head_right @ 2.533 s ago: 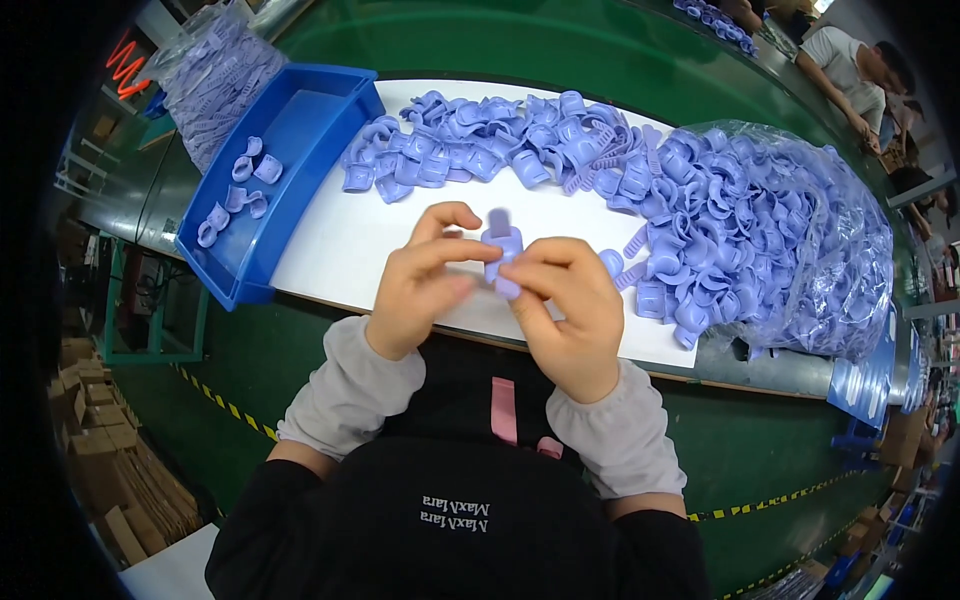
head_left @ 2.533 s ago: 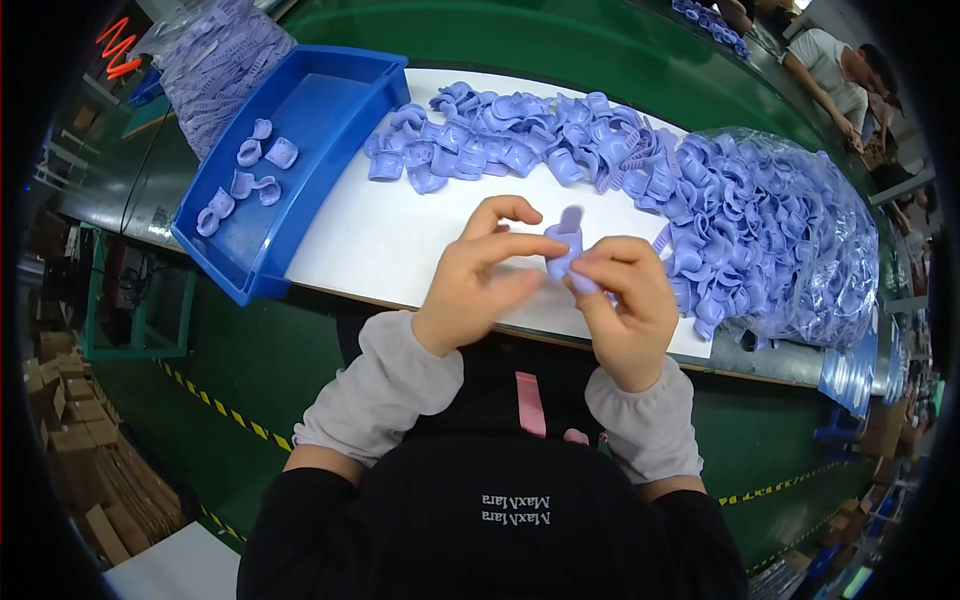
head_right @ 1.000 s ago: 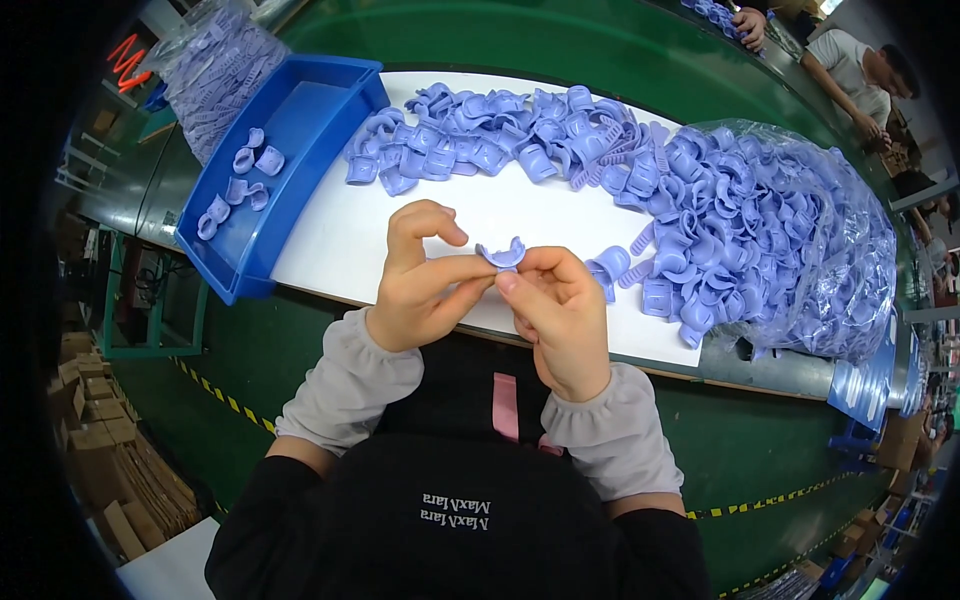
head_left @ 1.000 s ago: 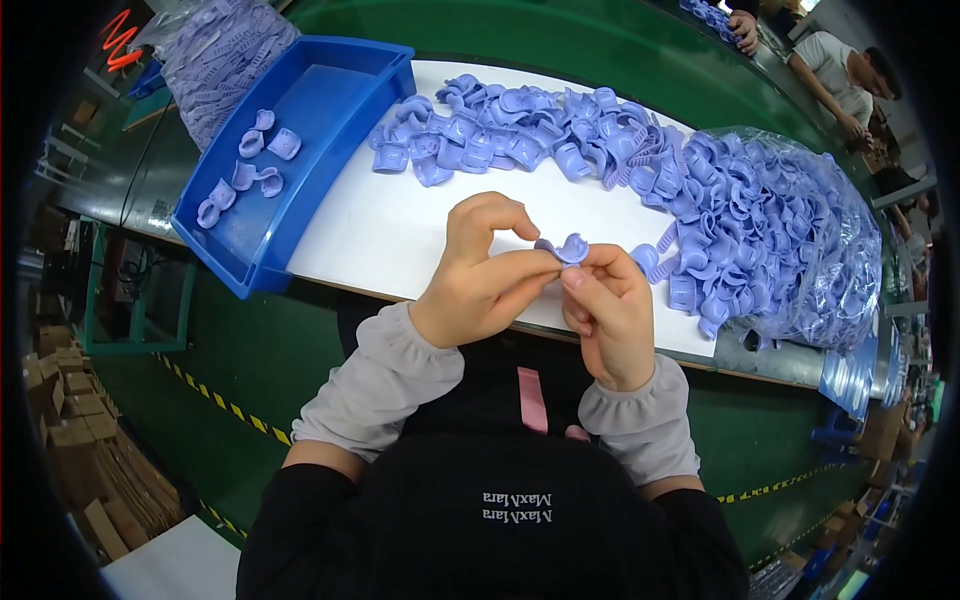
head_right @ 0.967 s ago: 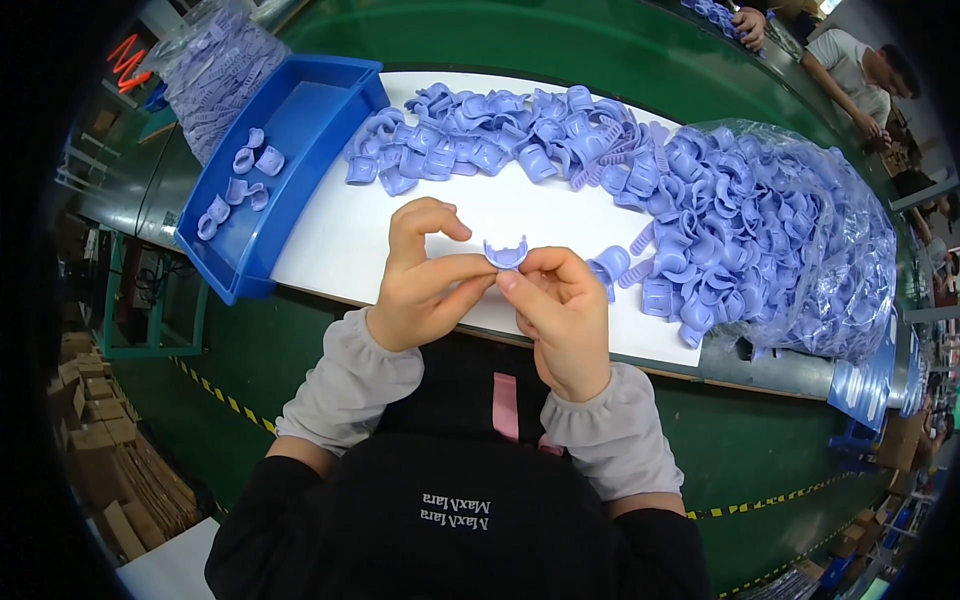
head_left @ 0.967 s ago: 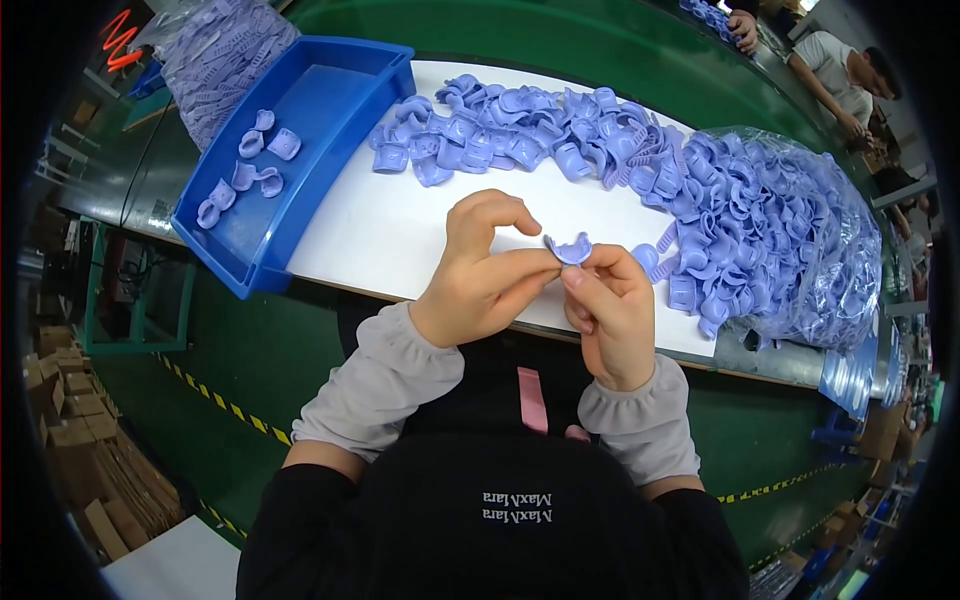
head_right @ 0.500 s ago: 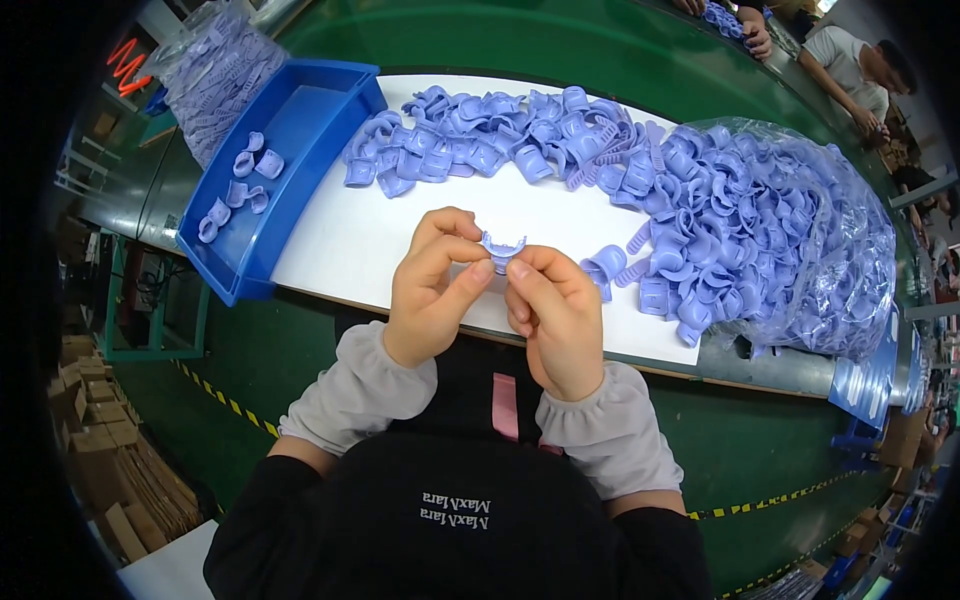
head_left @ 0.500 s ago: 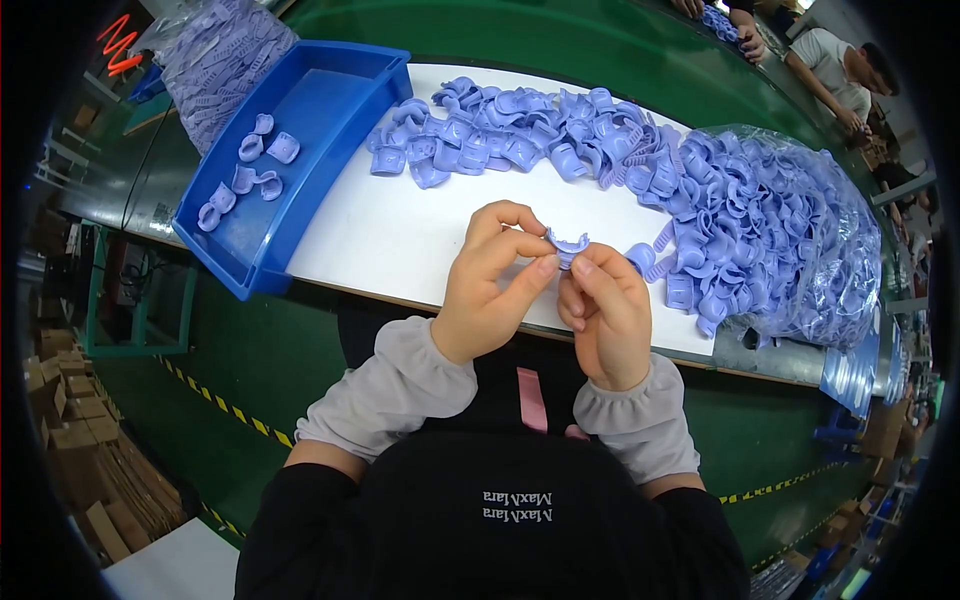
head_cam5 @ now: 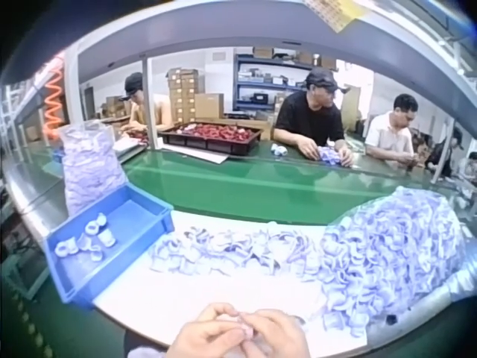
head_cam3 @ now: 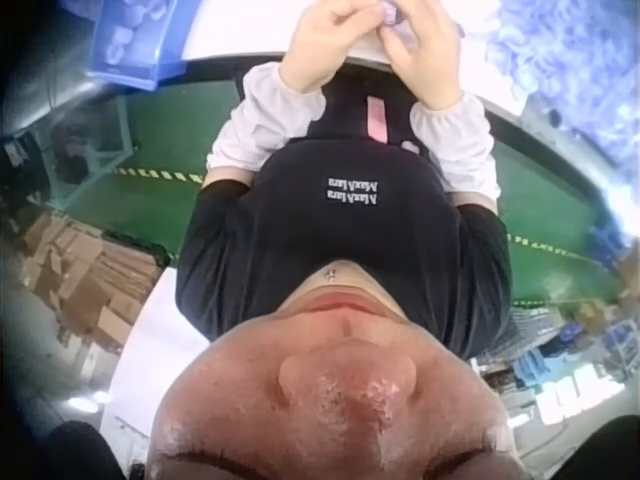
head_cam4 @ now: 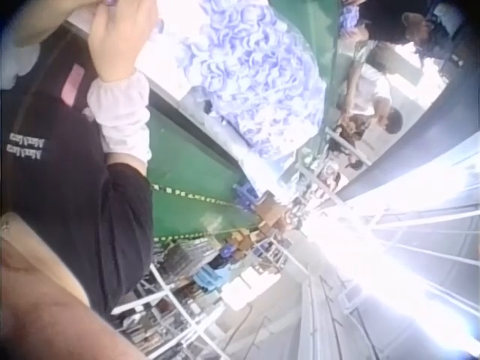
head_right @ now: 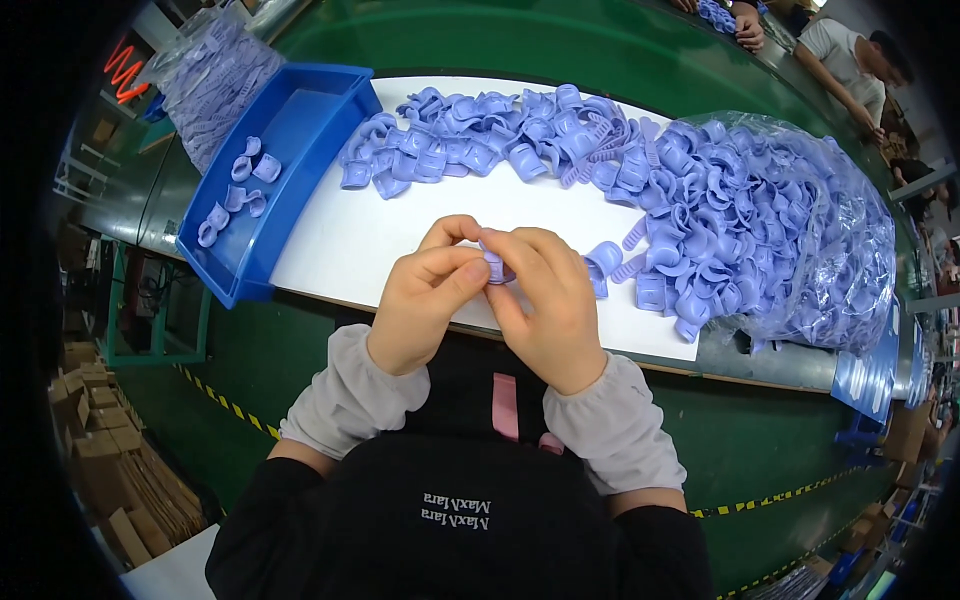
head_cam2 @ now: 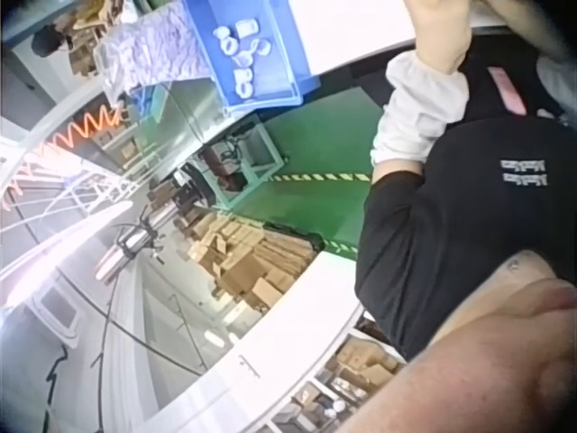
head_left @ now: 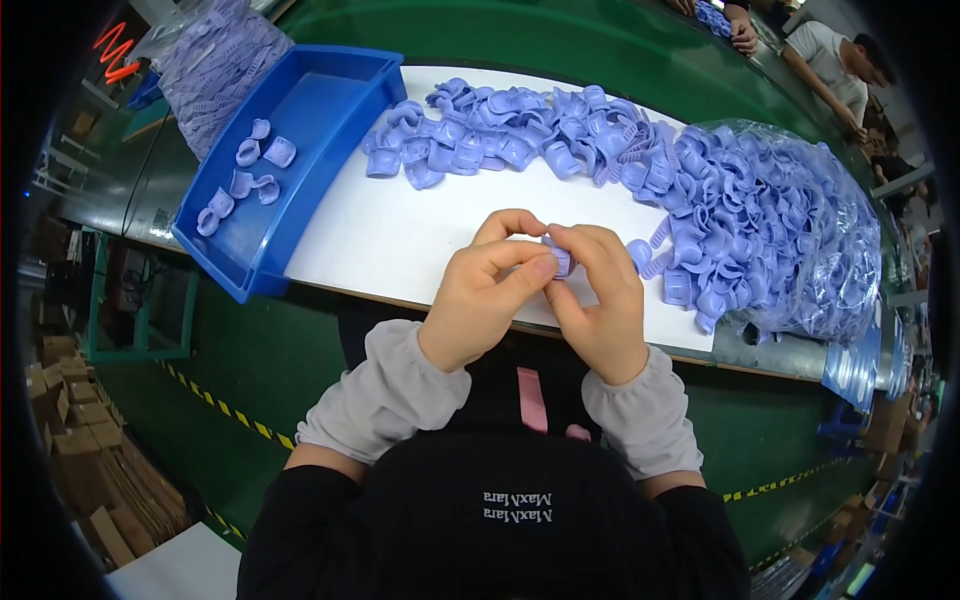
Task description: Assembling small purple plastic components at a factory workbench.
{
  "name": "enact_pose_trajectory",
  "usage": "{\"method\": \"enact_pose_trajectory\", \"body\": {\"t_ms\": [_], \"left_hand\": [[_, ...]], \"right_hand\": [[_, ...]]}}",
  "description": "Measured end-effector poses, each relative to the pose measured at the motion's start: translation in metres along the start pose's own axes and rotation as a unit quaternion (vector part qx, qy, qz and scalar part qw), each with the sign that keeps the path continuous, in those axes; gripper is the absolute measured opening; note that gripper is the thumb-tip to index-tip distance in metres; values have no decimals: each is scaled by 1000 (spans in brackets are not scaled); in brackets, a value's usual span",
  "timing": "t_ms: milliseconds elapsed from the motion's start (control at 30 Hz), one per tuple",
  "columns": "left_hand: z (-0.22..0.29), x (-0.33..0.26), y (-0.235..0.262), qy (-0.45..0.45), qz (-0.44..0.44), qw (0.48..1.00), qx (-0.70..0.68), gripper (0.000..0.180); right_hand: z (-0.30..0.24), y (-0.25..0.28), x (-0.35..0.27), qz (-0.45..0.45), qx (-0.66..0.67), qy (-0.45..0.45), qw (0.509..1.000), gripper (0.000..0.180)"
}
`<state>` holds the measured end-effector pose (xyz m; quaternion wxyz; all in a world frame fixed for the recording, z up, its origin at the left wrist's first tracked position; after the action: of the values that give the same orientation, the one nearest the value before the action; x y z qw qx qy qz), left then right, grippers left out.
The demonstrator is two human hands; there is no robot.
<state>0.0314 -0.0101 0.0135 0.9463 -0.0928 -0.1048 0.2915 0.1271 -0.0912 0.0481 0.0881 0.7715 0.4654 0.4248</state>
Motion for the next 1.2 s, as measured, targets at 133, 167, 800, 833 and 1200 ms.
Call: {"method": "enact_pose_trajectory", "body": {"t_ms": [133, 167, 800, 833, 1200], "left_hand": [[-1, -5, 1, 23, 15, 998, -58, 18], [-3, -6, 2, 37, 22, 996, -83, 19], [5, -4, 13, 101, 14, 995, -18, 10], [25, -4, 26, -21, 53, 985, 162, 6], [153, -47, 201, -103, 420, 602, 672, 23]], "right_hand": [[3, -1, 1, -18, 27, -2, 999, 42], [3, -2, 1, -41, 62, -24, 997, 43], [8, -9, 7, -117, 161, -82, 977, 51], [9, -8, 9, -117, 160, -80, 977, 51], [68, 53, 36, -48, -278, -36, 959, 11]]}}
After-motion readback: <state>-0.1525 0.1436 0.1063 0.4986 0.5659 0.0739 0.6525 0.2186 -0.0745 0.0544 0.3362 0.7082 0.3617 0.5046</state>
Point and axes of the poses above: each hand's wrist, its own x-axis towards the middle knuckle, its own y-axis out of the back of the hand, z = x × y, the point moved 6 cm from there along x, towards the middle knuckle, and after that the axes turned 5 degrees about -z, right-handed, at the moved point
